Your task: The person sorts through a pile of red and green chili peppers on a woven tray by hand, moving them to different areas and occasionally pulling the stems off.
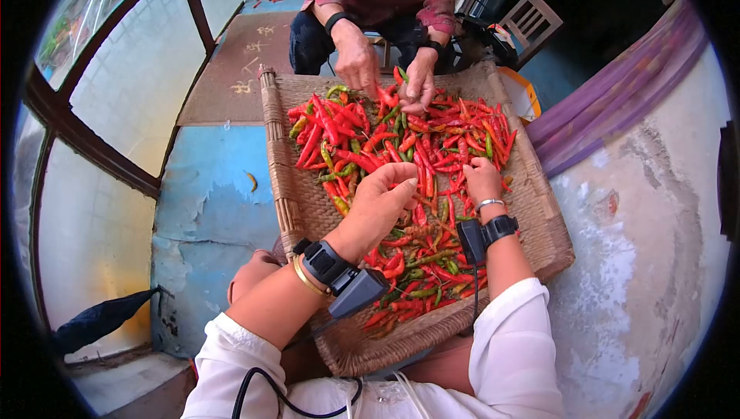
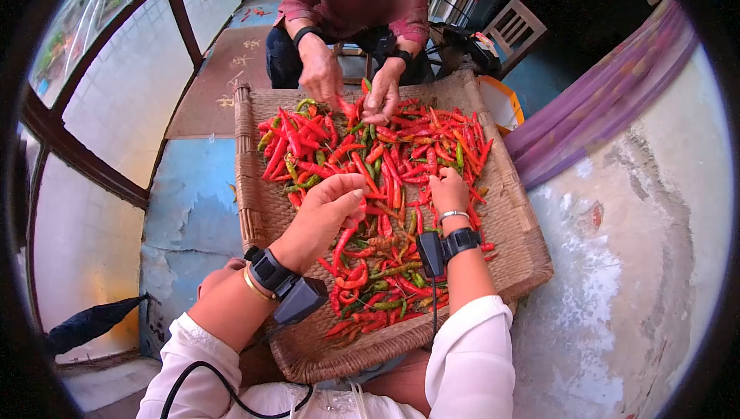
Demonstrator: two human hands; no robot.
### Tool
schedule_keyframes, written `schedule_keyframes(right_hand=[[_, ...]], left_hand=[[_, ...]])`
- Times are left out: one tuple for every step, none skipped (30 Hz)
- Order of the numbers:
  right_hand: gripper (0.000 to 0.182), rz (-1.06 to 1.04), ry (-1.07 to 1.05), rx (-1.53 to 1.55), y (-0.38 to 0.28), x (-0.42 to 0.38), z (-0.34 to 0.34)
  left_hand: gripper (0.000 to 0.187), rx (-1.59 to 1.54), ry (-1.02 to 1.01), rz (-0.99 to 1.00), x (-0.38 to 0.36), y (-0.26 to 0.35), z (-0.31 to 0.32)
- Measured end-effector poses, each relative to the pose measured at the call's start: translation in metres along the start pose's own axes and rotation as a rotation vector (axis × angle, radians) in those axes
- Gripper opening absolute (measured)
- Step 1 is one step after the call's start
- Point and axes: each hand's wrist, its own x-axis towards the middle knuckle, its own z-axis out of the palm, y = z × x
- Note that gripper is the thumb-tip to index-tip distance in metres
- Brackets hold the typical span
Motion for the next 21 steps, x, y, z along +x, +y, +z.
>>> schedule_keyframes(right_hand=[[0.035,0.006,-0.004,0.001,0.0,0.001,0.001],[0.035,0.046,-0.028,-0.049,-0.001,0.003,0.004],[0.035,0.084,-0.052,-0.1,-0.001,0.004,0.006],[0.035,0.086,-0.056,-0.101,-0.002,0.004,0.009],[0.033,0.074,-0.058,-0.123,-0.002,0.004,0.011],[0.03,0.064,-0.06,-0.146,-0.001,0.005,0.012],[0.03,0.067,-0.059,-0.147,0.002,0.007,0.014],[0.028,0.034,-0.042,-0.142,0.007,0.011,0.018],[0.027,0.003,-0.028,-0.14,0.014,0.013,0.022],[0.027,0.006,-0.03,-0.144,0.023,0.015,0.026],[0.026,0.021,-0.116,0.038,0.034,0.017,0.03],[0.026,0.037,-0.2,0.222,0.04,0.016,0.032],[0.026,0.04,-0.198,0.221,0.027,0.005,0.02],[0.024,0.112,-0.282,0.451,0.014,-0.011,0.007],[0.023,0.186,-0.365,0.683,0.002,-0.027,-0.004],[0.021,0.182,-0.396,0.737,-0.002,-0.038,-0.009],[0.021,0.186,-0.392,0.737,-0.009,-0.049,-0.014],[0.019,0.165,-0.391,0.728,-0.021,-0.062,-0.02],[0.018,0.145,-0.389,0.72,-0.03,-0.072,-0.024],[0.017,0.091,-0.426,0.728,-0.034,-0.08,-0.024],[0.016,0.038,-0.461,0.737,-0.037,-0.088,-0.024]], left_hand=[[0.018,0.004,-0.017,-0.049,0.0,0.002,0.0],[0.018,0.007,-0.016,-0.053,0.002,0.0,-0.001],[0.017,0.008,-0.017,-0.05,0.003,-0.002,-0.002],[0.016,0.009,-0.018,-0.046,0.004,-0.004,-0.003],[0.016,0.007,-0.018,-0.049,0.005,-0.005,-0.003],[0.016,-0.002,-0.042,-0.048,0.005,-0.005,-0.002],[0.016,-0.011,-0.069,-0.046,0.005,-0.004,-0.001],[0.016,-0.011,-0.071,-0.048,0.006,-0.004,0.0],[0.015,-0.008,-0.073,-0.065,0.005,-0.004,0.001],[0.015,-0.006,-0.074,-0.081,0.005,-0.004,0.002],[0.015,-0.01,-0.075,-0.085,0.004,-0.005,0.002],[0.015,0.036,-0.09,-0.086,0.004,-0.006,0.003],[0.015,0.083,-0.108,-0.084,0.004,-0.007,0.004],[0.015,0.082,-0.112,-0.085,0.004,-0.007,0.005],[0.015,0.142,-0.12,-0.094,0.003,-0.008,0.007],[0.015,0.202,-0.128,-0.103,0.002,-0.01,0.008],[0.015,0.203,-0.133,-0.106,0.003,-0.015,0.008],[0.016,0.275,-0.135,-0.048,0.005,-0.023,0.007],[0.018,0.347,-0.138,0.011,0.005,-0.026,0.007],[0.018,0.348,-0.146,0.006,0.004,-0.027,0.008],[0.023,0.543,-0.142,0.139,0.003,-0.026,0.007]])
